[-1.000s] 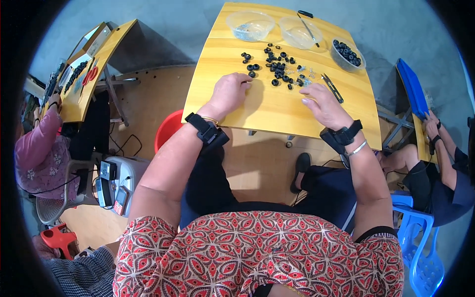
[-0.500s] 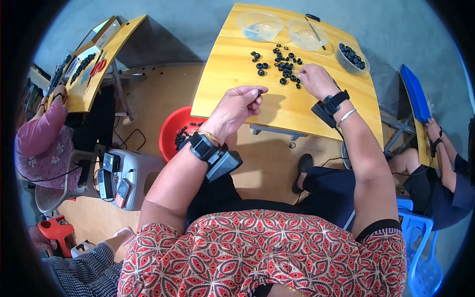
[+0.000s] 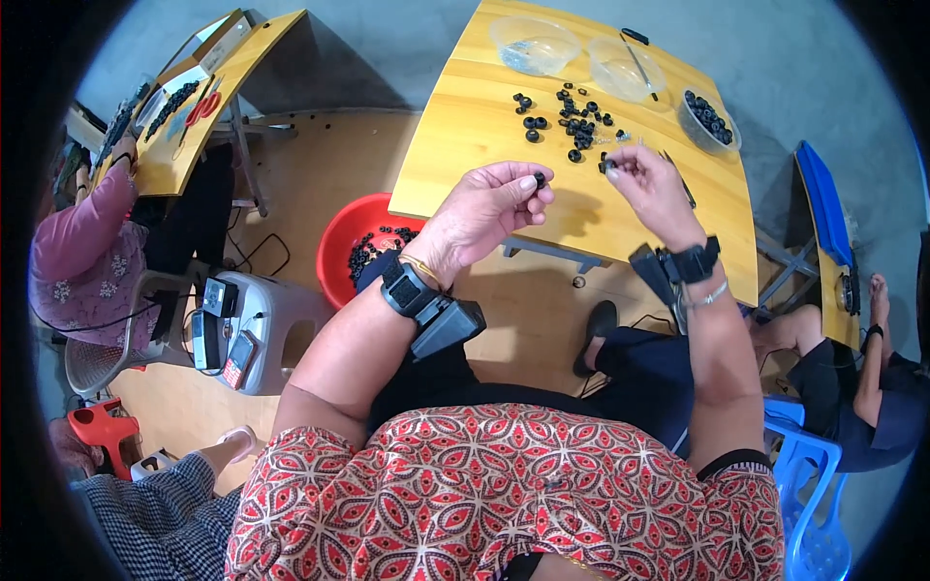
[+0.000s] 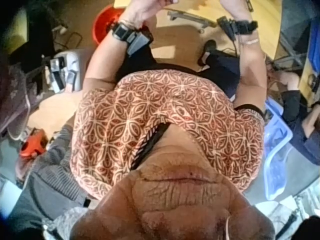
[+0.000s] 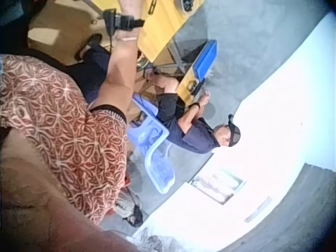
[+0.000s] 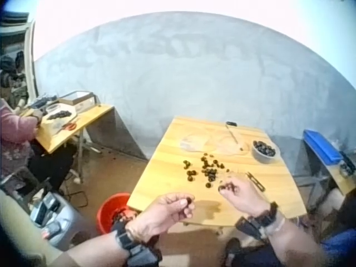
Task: Assembling small black rubber and metal components at a workbench.
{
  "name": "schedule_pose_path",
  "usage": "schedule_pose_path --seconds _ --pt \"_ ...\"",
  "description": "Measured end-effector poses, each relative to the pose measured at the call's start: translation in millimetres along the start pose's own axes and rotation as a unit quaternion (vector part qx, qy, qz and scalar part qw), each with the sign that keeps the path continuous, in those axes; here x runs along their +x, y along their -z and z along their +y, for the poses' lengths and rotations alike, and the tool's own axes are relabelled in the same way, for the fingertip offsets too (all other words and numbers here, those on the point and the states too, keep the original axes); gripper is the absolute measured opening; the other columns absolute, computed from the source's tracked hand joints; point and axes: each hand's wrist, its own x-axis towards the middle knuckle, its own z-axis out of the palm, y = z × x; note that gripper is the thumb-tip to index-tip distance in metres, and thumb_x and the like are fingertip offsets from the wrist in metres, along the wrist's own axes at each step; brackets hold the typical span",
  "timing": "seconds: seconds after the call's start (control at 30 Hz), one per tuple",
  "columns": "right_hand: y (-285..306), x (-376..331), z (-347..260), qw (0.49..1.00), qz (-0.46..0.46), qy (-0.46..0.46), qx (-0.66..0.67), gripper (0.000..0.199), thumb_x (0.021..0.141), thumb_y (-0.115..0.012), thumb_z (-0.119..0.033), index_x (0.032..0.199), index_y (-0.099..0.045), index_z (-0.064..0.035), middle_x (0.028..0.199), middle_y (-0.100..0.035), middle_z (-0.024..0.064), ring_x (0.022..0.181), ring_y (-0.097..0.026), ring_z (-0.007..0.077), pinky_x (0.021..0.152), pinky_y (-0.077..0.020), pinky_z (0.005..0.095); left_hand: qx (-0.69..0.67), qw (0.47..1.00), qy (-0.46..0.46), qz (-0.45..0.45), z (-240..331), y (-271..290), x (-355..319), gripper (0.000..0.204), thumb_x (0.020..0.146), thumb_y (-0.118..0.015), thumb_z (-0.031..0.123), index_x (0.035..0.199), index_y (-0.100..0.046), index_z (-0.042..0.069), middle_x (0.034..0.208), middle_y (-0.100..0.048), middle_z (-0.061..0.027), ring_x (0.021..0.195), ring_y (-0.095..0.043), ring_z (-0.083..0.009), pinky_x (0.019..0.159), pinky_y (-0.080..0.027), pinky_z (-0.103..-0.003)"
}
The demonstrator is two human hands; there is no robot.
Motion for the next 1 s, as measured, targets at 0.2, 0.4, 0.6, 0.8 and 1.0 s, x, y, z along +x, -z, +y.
schedule_pose_path --seconds 0.2,0.4,0.6,0.8,1.0 --pt "-17.6 -48.5 -44.0 0.993 0.071 0.056 0.072 0.016 0.076 -0.06 -0.002 0.091 -0.056 0.0002 0.08 -0.058 0.0055 0.071 -0.053 0.0115 0.066 -0.0441 0.0243 -0.046 0.998 0.019 -0.026 -9.5 -14.2 -9.5 0.017 0.09 -0.045 0.012 0.099 -0.054 0.0 0.087 -0.059 -0.0098 0.076 -0.056 -0.016 0.073 -0.049 -0.032" --pt "-45.1 -72.0 -65.4 0.971 0.097 0.164 -0.144 0.019 0.069 -0.062 -0.002 0.087 -0.055 -0.0018 0.079 -0.054 0.0104 0.076 -0.052 0.0262 0.066 -0.0441 0.0343 -0.063 0.992 0.1 0.049 -37.6 -22.7 -11.8 0.024 0.093 -0.039 0.019 0.104 -0.049 0.001 0.099 -0.055 -0.0115 0.086 -0.055 -0.0211 0.076 -0.047 -0.038" --pt "-33.7 -65.7 -53.0 0.979 0.027 0.158 -0.127 0.014 0.073 -0.061 -0.012 0.084 -0.057 -0.0041 0.078 -0.056 0.0117 0.076 -0.054 0.0293 0.066 -0.044 0.0362 -0.09 0.985 0.104 0.1 -39.7 -27.1 -17.3 0.02 0.093 -0.039 0.016 0.099 -0.049 0.001 0.087 -0.053 -0.009 0.075 -0.051 -0.0165 0.065 -0.045 -0.027" --pt "34.7 -27.1 35.7 0.978 0.042 -0.017 -0.201 0.009 0.078 -0.057 -0.006 0.084 -0.057 0.0008 0.073 -0.06 0.0115 0.066 -0.059 0.0184 0.062 -0.0463 0.0279 -0.034 0.99 0.133 0.016 -31.1 -21.8 -20.0 0.015 0.089 -0.047 0.014 0.095 -0.052 0.001 0.07 -0.048 -0.0018 0.056 -0.035 -0.007 0.045 -0.025 -0.018" --pt "34.4 4.6 37.9 0.951 -0.049 -0.052 -0.301 0.011 0.079 -0.055 -0.011 0.085 -0.054 -0.0021 0.077 -0.06 0.0143 0.074 -0.058 0.0287 0.067 -0.045 0.0349 0.001 0.989 0.146 0.002 -29.6 -24.0 -18.0 0.015 0.087 -0.052 0.016 0.091 -0.055 0.002 0.069 -0.049 -0.0006 0.055 -0.036 -0.0058 0.044 -0.025 -0.017"
